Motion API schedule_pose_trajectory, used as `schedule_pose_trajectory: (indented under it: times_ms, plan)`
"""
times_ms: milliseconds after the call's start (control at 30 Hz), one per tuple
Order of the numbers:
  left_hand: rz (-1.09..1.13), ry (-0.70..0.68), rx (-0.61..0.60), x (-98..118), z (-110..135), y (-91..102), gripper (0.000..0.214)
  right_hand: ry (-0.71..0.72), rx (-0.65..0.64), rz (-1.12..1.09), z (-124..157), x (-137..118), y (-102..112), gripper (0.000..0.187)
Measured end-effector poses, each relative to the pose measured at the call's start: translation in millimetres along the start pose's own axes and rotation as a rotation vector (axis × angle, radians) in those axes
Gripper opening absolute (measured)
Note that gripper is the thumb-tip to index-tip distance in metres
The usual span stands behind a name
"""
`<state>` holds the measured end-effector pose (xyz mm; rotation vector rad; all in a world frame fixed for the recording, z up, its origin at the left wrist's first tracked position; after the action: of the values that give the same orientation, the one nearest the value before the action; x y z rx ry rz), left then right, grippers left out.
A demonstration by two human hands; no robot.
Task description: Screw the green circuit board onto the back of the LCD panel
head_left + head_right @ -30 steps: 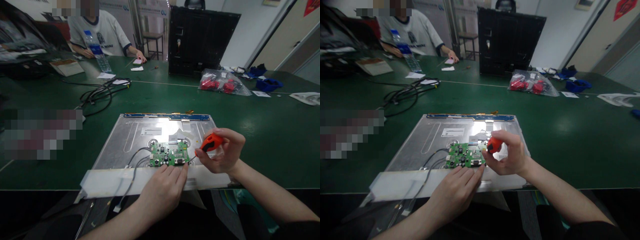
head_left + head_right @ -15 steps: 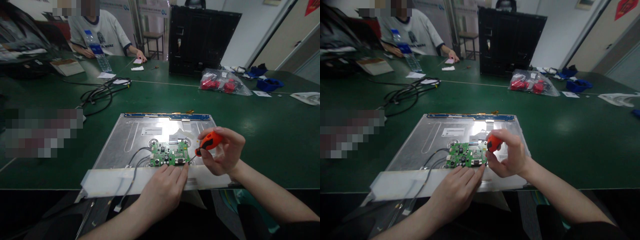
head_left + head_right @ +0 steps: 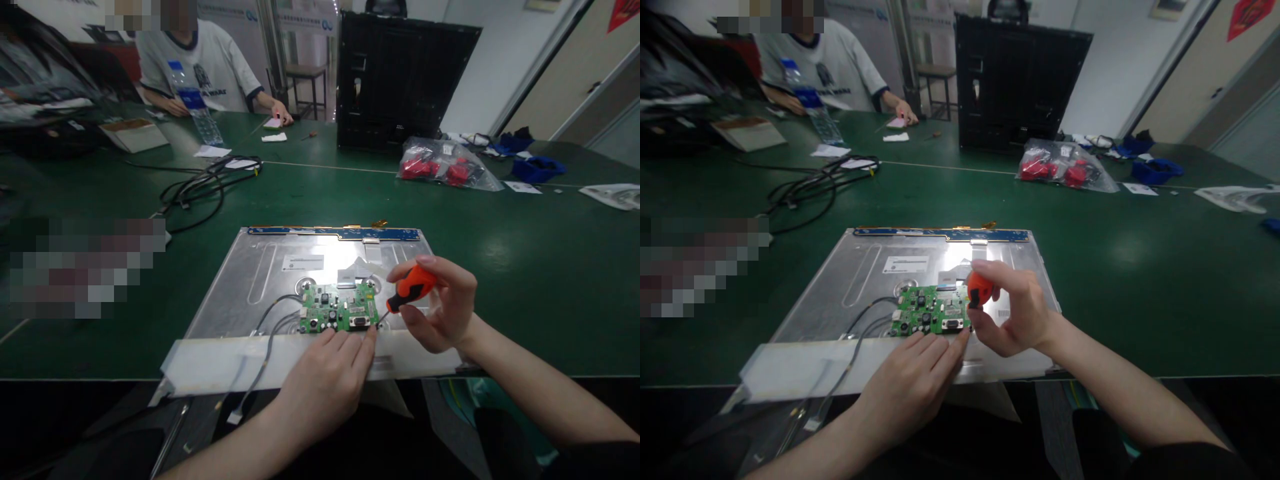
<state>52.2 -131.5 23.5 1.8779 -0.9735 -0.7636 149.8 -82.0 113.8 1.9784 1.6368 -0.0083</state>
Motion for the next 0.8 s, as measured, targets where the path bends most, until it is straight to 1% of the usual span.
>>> schedule_pose_trajectory:
  times_ms: [167, 367, 433, 667, 800]
  plan:
    - [0.004, 0.004, -0.004, 0.1, 1.0, -1.8, 0.033, -0.029, 0.019, -0.012, -0.8, 0.8, 0.6, 0.077]
    - [0.007, 0.002, 0.007, 0.4, -0.6, -2.4, 0.033, -0.007, 0.125, 0.117, 1.7, -0.8, 7.9, 0.079]
    - [0.005, 0.004, 0.008, 0.1, -0.4, -1.8, 0.033, -0.002, 0.140, 0.136, 1.7, -1.5, 8.8, 0.078]
    - [0.003, -0.001, 0.015, 0.7, 0.5, -0.3, 0.034, 0.014, 0.056, 0.075, 1.1, -0.7, 2.6, 0.077]
    - [0.002, -0.001, 0.011, 0.6, -1.1, -0.4, 0.034, 0.004, 0.007, -0.003, 0.5, -0.5, 0.9, 0.076]
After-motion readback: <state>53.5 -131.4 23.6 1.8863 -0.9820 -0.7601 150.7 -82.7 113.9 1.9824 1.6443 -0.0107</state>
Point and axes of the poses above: each hand's wrist, its own z-axis away from the middle knuckle, its own y-axis out of the back of the hand, x = y × z, the point moved 10 cm from there along -z, towards the middle knuckle, and after that the axes turned 10 degrees about -y, right-handed, at the moved point
